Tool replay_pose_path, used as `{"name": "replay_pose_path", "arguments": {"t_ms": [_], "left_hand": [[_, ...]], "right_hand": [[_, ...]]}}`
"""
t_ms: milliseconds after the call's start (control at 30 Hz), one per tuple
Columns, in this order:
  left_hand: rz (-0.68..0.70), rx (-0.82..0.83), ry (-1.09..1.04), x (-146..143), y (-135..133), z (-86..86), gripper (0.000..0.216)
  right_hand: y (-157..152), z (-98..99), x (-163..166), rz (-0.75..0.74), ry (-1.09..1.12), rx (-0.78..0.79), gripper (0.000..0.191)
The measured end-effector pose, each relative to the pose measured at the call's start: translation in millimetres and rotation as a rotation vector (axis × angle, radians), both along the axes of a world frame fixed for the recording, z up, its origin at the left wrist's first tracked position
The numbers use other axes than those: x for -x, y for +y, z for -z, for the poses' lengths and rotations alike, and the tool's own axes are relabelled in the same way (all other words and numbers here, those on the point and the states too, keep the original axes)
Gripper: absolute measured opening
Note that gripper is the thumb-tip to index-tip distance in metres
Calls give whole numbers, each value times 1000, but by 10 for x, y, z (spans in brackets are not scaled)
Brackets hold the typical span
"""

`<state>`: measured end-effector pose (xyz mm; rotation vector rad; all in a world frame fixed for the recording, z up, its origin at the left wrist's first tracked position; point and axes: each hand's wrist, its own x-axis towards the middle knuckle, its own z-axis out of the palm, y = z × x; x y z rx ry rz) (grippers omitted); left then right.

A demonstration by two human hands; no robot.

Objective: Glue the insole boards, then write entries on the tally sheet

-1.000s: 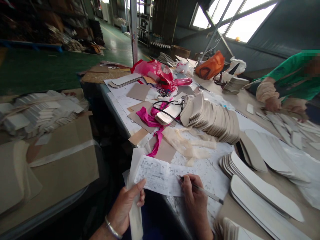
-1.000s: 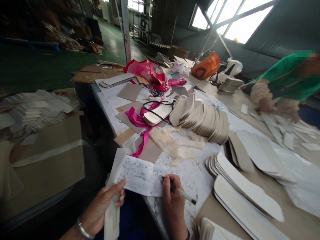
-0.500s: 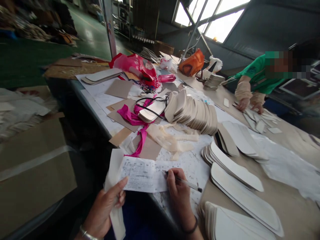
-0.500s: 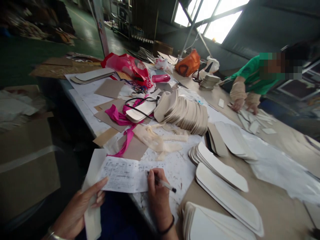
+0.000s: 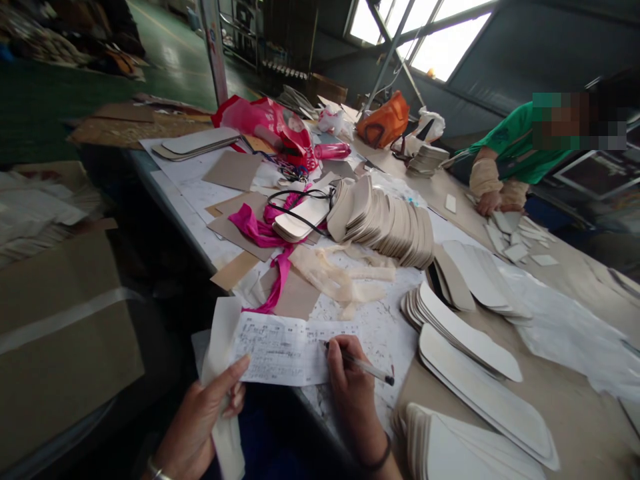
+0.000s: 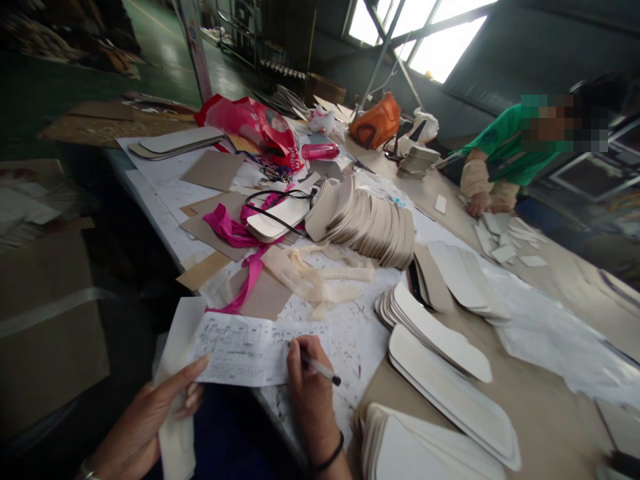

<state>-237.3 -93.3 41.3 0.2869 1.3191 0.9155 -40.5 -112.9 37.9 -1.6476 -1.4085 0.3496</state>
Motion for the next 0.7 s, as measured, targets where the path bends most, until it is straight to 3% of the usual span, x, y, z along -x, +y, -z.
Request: {"name": "replay_pose_path", "arguments": {"t_ms": [333, 700], "left_hand": [[-14, 23, 14, -24, 25, -87, 47], [-14, 17, 5, -3, 12, -18, 42]], "right_hand": [[-8, 3, 4, 32, -12, -2, 20], [7, -33, 11, 38, 6, -12, 21]]}}
